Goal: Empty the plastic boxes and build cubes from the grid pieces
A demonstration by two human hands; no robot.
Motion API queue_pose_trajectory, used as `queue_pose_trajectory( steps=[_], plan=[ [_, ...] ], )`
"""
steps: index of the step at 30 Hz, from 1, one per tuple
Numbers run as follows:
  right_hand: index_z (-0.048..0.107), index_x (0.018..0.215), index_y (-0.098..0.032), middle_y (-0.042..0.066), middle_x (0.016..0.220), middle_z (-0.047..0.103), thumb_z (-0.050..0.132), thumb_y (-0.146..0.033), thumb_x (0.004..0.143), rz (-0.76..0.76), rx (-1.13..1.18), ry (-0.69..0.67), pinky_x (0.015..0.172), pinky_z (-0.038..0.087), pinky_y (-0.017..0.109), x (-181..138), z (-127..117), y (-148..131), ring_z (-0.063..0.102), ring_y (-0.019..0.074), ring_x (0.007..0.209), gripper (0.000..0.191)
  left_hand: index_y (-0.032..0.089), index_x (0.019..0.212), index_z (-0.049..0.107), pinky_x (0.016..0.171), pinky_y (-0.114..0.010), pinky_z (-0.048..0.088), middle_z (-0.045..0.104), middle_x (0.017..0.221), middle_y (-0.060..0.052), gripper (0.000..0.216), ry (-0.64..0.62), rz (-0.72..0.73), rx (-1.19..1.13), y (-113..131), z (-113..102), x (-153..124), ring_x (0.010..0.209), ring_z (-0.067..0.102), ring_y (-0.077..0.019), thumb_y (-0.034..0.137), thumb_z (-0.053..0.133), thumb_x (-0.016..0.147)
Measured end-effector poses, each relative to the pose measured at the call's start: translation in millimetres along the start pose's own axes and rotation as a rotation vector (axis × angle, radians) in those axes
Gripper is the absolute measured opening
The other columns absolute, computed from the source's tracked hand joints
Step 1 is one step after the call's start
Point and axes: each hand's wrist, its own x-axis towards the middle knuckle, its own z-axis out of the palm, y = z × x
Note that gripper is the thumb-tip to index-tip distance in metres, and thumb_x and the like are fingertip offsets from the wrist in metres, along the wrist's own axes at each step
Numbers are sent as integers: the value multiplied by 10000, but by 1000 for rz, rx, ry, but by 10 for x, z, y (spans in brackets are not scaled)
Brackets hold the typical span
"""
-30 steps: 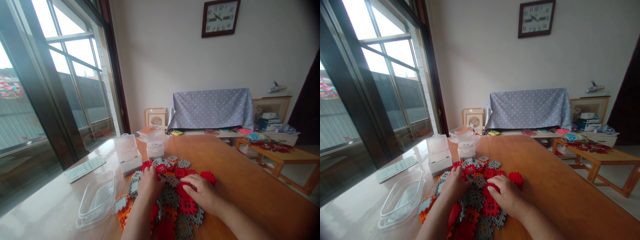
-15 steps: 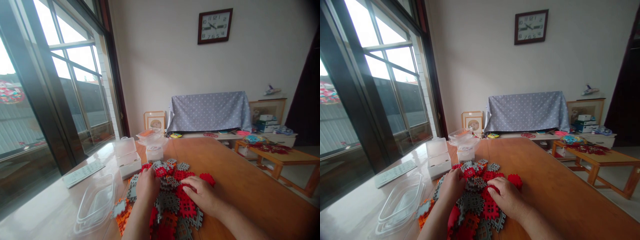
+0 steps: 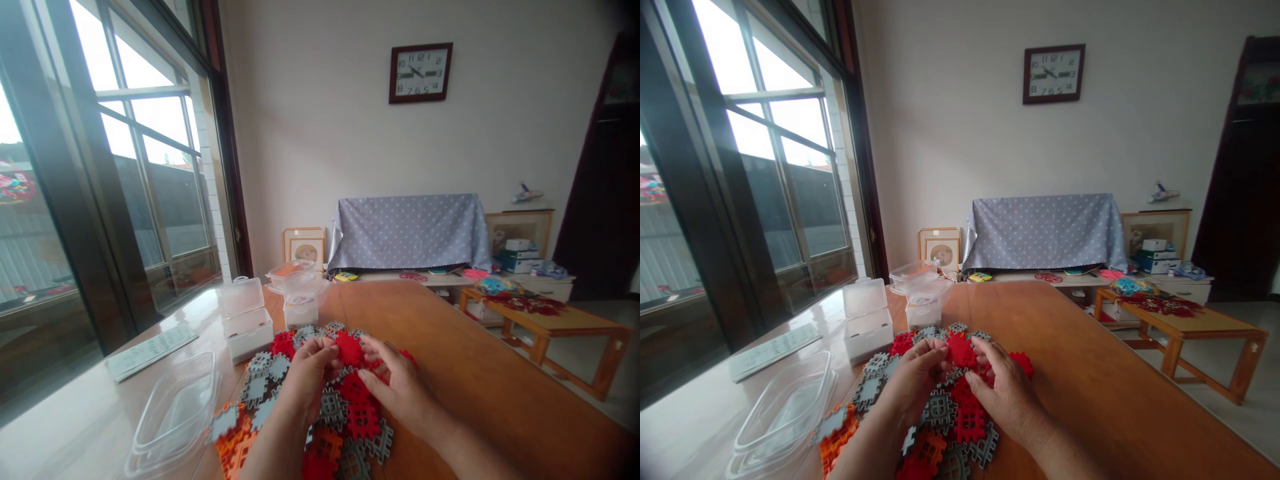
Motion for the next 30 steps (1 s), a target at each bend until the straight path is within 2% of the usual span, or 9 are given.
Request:
queue_pose_trajectory(
  steps=[6, 10, 12, 14, 17, 21, 25, 30],
  plan=[
    [495, 1424, -321, 92, 1401, 535, 683, -352, 853, -60, -88, 56, 1014, 539, 440, 16, -75, -61, 561, 289, 1273, 602, 187, 816, 567, 593, -217, 445, 625, 666, 24, 318, -38, -83, -33, -123, 104, -24, 603, 624, -114, 284, 823, 653],
    [606, 1319, -299, 77, 1316, 594, 673, -317, 852, -93, -107, 19, 1030, 520, 404, 49, -136, -42, 591, 259, 1213, 472, 184, 805, 564, 593, -217, 445, 629, 654, 24, 334, -87, -110, -21, -161, 157, -45, 605, 631, -119, 286, 836, 639],
    [624, 1296, -286, 72, 1285, 622, 677, -294, 833, -94, -123, 8, 1038, 507, 403, 82, -215, 10, 606, 250, 1185, 466, 184, 846, 577, 622, -230, 461, 664, 703, 7, 347, -99, -113, 0, -157, 168, -57, 640, 653, -133, 301, 835, 646],
    [616, 1308, -273, 74, 1292, 637, 681, -296, 818, -64, -147, 33, 1050, 490, 421, 121, -342, 109, 606, 254, 1192, 494, 183, 900, 593, 667, -245, 479, 702, 778, -19, 357, -93, -94, 25, -143, 162, -61, 687, 669, -142, 327, 823, 669],
    [621, 1305, -264, 82, 1321, 647, 681, -347, 818, 65, -177, 75, 1041, 485, 455, 164, -584, 341, 598, 271, 1224, 498, 184, 909, 603, 690, -245, 478, 724, 834, -39, 350, -41, -60, 73, -116, 130, -47, 717, 664, -139, 372, 804, 693],
    [636, 1303, -251, 92, 1303, 670, 698, -374, 793, 212, -192, 27, 1020, 485, 456, 164, -826, 715, 611, 278, 1215, 528, 190, 883, 602, 663, -235, 456, 731, 850, -46, 354, -11, -48, 148, -93, 77, -10, 743, 666, -152, 439, 784, 709],
    [653, 1294, -229, 102, 1250, 699, 729, -365, 753, 260, -173, -11, 1025, 472, 458, 134, -878, 965, 639, 276, 1162, 563, 199, 862, 594, 660, -239, 447, 726, 838, -33, 390, -4, -36, 195, -80, 43, 14, 731, 655, -153, 497, 781, 692],
    [674, 1275, -237, 97, 1230, 711, 752, -357, 728, 261, -177, -72, 1062, 442, 475, 105, -863, 1014, 631, 282, 1180, 565, 203, 863, 606, 641, -242, 426, 728, 858, -36, 436, 17, -24, 237, -74, 12, 37, 726, 649, -158, 543, 785, 655]
  ],
)
